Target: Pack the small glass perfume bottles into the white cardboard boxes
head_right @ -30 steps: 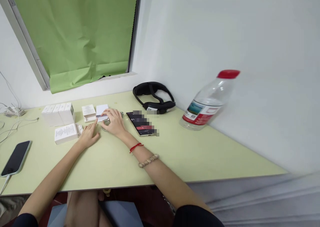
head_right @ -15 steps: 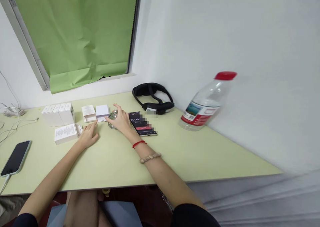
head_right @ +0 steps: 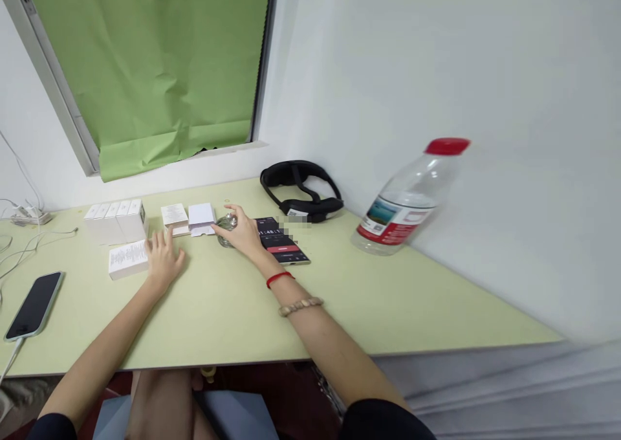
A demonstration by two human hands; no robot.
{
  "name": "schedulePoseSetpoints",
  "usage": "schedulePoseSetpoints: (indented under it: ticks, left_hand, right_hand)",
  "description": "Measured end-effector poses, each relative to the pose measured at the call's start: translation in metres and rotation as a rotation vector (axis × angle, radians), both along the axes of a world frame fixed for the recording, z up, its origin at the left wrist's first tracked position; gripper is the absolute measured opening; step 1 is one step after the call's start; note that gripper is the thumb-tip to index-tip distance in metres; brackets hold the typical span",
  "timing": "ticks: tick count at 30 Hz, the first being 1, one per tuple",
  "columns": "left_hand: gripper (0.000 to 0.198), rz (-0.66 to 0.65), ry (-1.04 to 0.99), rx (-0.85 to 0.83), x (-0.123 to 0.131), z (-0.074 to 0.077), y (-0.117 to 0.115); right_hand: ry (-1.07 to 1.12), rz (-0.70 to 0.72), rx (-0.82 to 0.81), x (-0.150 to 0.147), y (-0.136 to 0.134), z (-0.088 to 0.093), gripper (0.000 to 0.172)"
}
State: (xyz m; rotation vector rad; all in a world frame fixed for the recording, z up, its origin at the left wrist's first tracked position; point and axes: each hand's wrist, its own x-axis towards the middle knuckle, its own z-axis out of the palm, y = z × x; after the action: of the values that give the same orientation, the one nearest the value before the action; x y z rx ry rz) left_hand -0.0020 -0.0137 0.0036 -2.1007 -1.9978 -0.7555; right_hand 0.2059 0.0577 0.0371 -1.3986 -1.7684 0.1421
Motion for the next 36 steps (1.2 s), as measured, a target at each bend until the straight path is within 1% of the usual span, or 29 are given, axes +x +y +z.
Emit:
schedulePoseSetpoints:
  ticks: [2, 3, 6, 9, 11, 12, 14, 17, 19, 20, 22, 26, 27, 28, 29, 30, 32, 36]
  left_hand:
    - [0.059, 0.075, 0.021, -0.038, 0.0, -0.002, 0.0]
    - [0.059, 0.072, 0.025, -0.056, 0.0, -0.003, 0.0]
    - [0.057, -0.013, 0.006, -0.066, 0.004, -0.005, 0.0]
    - [0.053, -0.162, 0.039, -0.004, 0.01, -0.005, -0.001]
    - [0.05, -0.224, 0.072, 0.05, 0.012, -0.003, -0.003]
    - [0.049, -0.219, 0.075, 0.069, 0.013, -0.002, -0.004]
    - [0.05, -0.153, 0.052, 0.076, 0.012, 0.001, -0.005]
    - [0.048, -0.074, -0.006, 0.023, 0.008, 0.005, -0.006]
    - [0.044, -0.074, -0.033, -0.004, 0.007, 0.007, -0.007]
    - [0.042, -0.095, -0.039, -0.005, 0.007, 0.008, -0.007]
    - [0.039, -0.195, -0.041, 0.014, 0.008, 0.007, -0.007]
    - [0.032, -0.531, 0.013, 0.106, 0.013, 0.003, -0.009]
    - [0.03, -0.587, 0.038, 0.141, 0.015, 0.002, -0.01]
    - [0.029, -0.614, 0.058, 0.179, 0.015, 0.002, -0.011]
    - [0.028, -0.61, 0.067, 0.217, 0.016, 0.003, -0.012]
    - [0.028, -0.577, 0.063, 0.25, 0.015, 0.004, -0.012]
    - [0.028, -0.462, 0.021, 0.277, 0.013, 0.007, -0.011]
    - [0.027, -0.199, -0.062, 0.192, 0.004, 0.009, -0.006]
  right_hand:
    - [-0.062, 0.006, 0.131, -0.001, -0.003, 0.002, 0.063]
    - [-0.103, 0.002, 0.204, -0.003, -0.006, 0.003, 0.06]
    - [-0.199, -0.012, 0.389, -0.009, -0.015, 0.007, 0.042]
    - [-0.241, 0.012, 0.527, -0.019, -0.023, 0.01, 0.024]
    - [-0.273, 0.059, 0.576, -0.025, -0.028, 0.01, 0.014]
    - [-0.286, 0.088, 0.592, -0.028, -0.03, 0.01, 0.01]
    - [-0.299, 0.148, 0.614, -0.033, -0.033, 0.011, 0.006]
    - [-0.297, 0.208, 0.619, -0.036, -0.035, 0.011, 0.006]
    - [-0.287, 0.22, 0.597, -0.036, -0.035, 0.01, 0.007]
    - [-0.28, 0.223, 0.583, -0.036, -0.035, 0.01, 0.007]
    - [-0.267, 0.228, 0.56, -0.036, -0.034, 0.009, 0.008]
    - [-0.249, 0.231, 0.524, -0.035, -0.033, 0.007, 0.011]
    - [-0.239, 0.237, 0.509, -0.035, -0.034, 0.007, 0.012]
    - [-0.224, 0.246, 0.486, -0.035, -0.034, 0.007, 0.013]
    - [-0.207, 0.254, 0.456, -0.035, -0.034, 0.007, 0.014]
    - [-0.191, 0.257, 0.417, -0.035, -0.035, 0.007, 0.015]
    - [-0.174, 0.242, 0.321, -0.036, -0.037, 0.008, 0.018]
    - [-0.19, 0.198, 0.149, -0.039, -0.041, 0.008, 0.02]
